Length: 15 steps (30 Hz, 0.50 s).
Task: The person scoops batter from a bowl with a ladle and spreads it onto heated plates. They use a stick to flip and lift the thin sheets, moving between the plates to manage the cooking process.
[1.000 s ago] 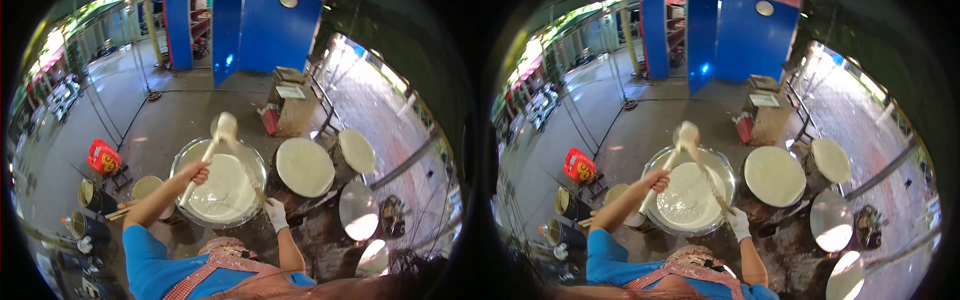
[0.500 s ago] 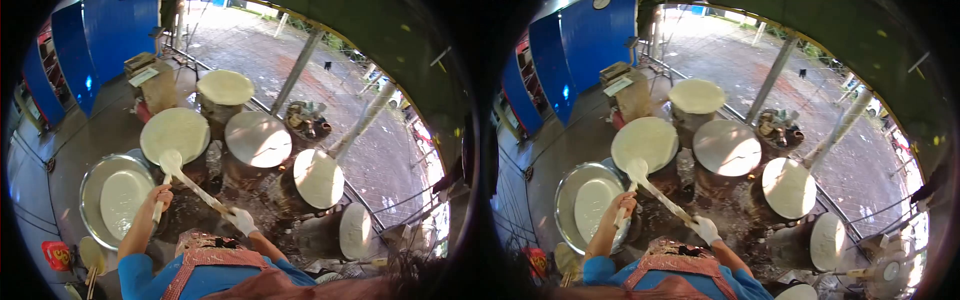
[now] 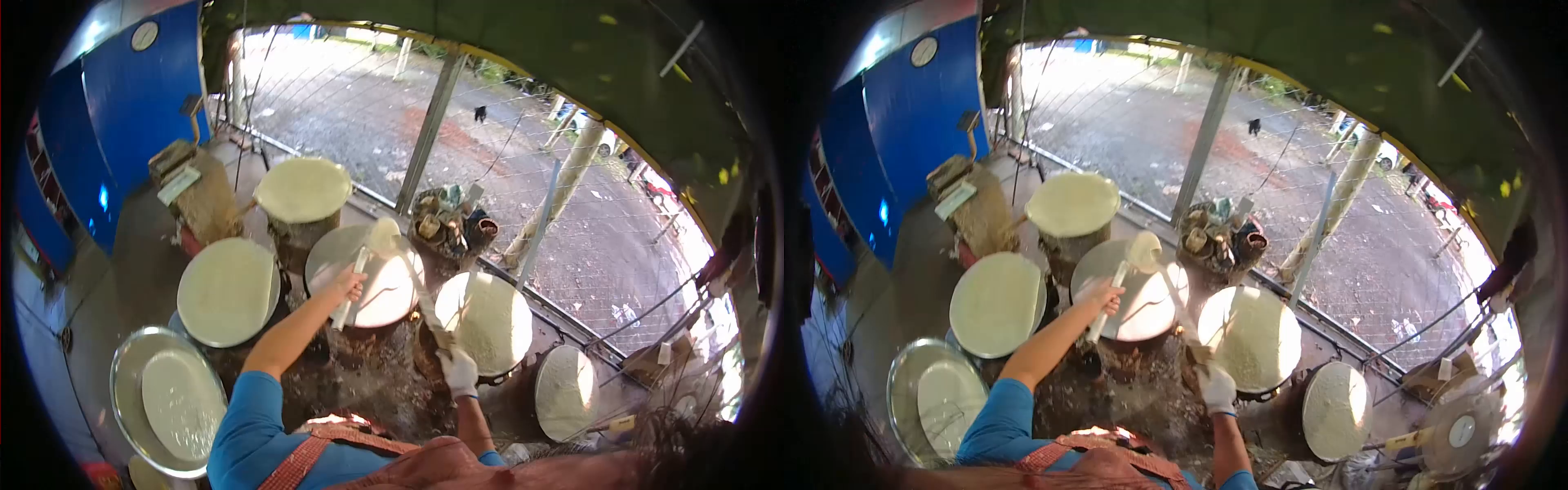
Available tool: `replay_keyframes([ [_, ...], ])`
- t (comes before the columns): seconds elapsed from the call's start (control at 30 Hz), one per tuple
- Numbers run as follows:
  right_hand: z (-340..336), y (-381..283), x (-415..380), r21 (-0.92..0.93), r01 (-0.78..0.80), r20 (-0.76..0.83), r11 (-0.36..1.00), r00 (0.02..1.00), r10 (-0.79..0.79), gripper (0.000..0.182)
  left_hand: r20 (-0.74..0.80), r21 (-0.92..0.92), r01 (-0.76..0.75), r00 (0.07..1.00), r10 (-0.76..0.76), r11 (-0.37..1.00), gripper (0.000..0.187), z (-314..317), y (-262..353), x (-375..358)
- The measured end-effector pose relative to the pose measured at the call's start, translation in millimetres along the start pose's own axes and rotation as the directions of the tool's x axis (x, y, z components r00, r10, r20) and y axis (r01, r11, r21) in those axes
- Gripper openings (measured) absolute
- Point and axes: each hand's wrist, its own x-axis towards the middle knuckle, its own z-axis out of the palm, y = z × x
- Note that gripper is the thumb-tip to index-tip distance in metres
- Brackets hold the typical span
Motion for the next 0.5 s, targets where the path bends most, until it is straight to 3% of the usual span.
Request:
replay_keyframes([
  [0.03, 12, -20, 19, -0.067, -0.002, 0.054, 0.998, 0.999, 0.006, 0.035, 0.018, 0.026, -0.015, 1.000, 0.014, 1.000, 0.055, -4, -2, 30],
  [0.07, 25, -37, 39, -0.117, -0.072, 0.132, 0.991, 0.987, 0.087, 0.035, -0.088, 0.085, -0.044, 0.995, 0.051, 0.995, 0.048, -8, -12, 60],
  [0.1, 49, -38, 56, -0.105, -0.150, 0.152, 0.983, 0.975, 0.165, 0.034, -0.189, 0.134, -0.070, 0.977, 0.095, 0.988, 0.040, -10, -23, 94],
  [0.13, 79, -21, 68, -0.148, -0.128, 0.169, 0.981, 0.974, 0.153, 0.031, -0.172, 0.137, -0.069, 0.981, 0.092, 0.988, 0.040, -34, -45, 128],
  [0.17, 99, -2, 72, -0.195, -0.107, 0.192, 0.975, 0.971, 0.145, 0.030, -0.260, 0.671, -0.325, 0.738, 0.622, 0.666, 0.054, -68, -68, 161],
  [0.2, 95, 8, 74, -0.204, -0.108, 0.182, 0.973, 0.972, 0.146, 0.030, 0.002, 0.971, -0.228, 0.304, 0.953, 0.071, 0.068, -84, -71, 184],
  [0.23, 83, 16, 75, 0.045, -0.170, 0.185, 0.984, 0.970, 0.159, 0.031, 0.001, 0.970, -0.232, 0.299, 0.954, 0.071, 0.068, -81, -53, 170],
  [0.27, 75, 16, 73, 0.288, -0.226, 0.204, 0.930, 0.964, 0.171, 0.034, -0.016, 0.996, -0.072, 0.469, 0.883, 0.057, 0.067, -70, -32, 125],
  [0.3, 76, 6, 73, 0.282, -0.227, 0.215, 0.932, 0.962, 0.169, 0.034, -0.065, 0.996, 0.084, 0.621, 0.781, 0.015, 0.066, -64, -20, 97],
  [0.33, 84, -12, 76, 0.705, -0.389, 0.253, 0.593, 0.919, 0.303, 0.035, -0.073, 0.996, 0.088, 0.621, 0.780, 0.024, 0.066, -66, -18, 98],
  [0.37, 90, -31, 80, 0.910, -0.408, 0.351, 0.070, 0.851, 0.391, 0.035, -0.039, 0.996, 0.089, 0.639, 0.768, -0.023, 0.066, -66, -17, 101],
  [0.4, 93, -53, 90, 0.881, -0.460, 0.365, 0.111, 0.810, 0.459, 0.032, -0.009, 0.993, 0.092, 0.659, 0.752, -0.069, 0.067, -67, -18, 101],
  [0.43, 147, -27, 103, 0.738, -0.404, 0.180, 0.540, 0.890, 0.420, 0.030, -0.018, 0.993, 0.099, 0.666, 0.745, -0.065, 0.067, -63, -16, 100],
  [0.47, 151, -25, 107, 0.389, -0.321, 0.088, 0.863, 0.946, 0.312, 0.027, -0.033, 0.999, 0.028, 0.631, 0.775, 0.020, 0.068, -51, -5, 103],
  [0.5, 155, -22, 109, -0.040, -0.168, 0.062, 0.985, 0.984, 0.170, 0.028, -0.051, 0.995, -0.039, 0.600, 0.799, 0.093, 0.069, -48, 6, 102],
])
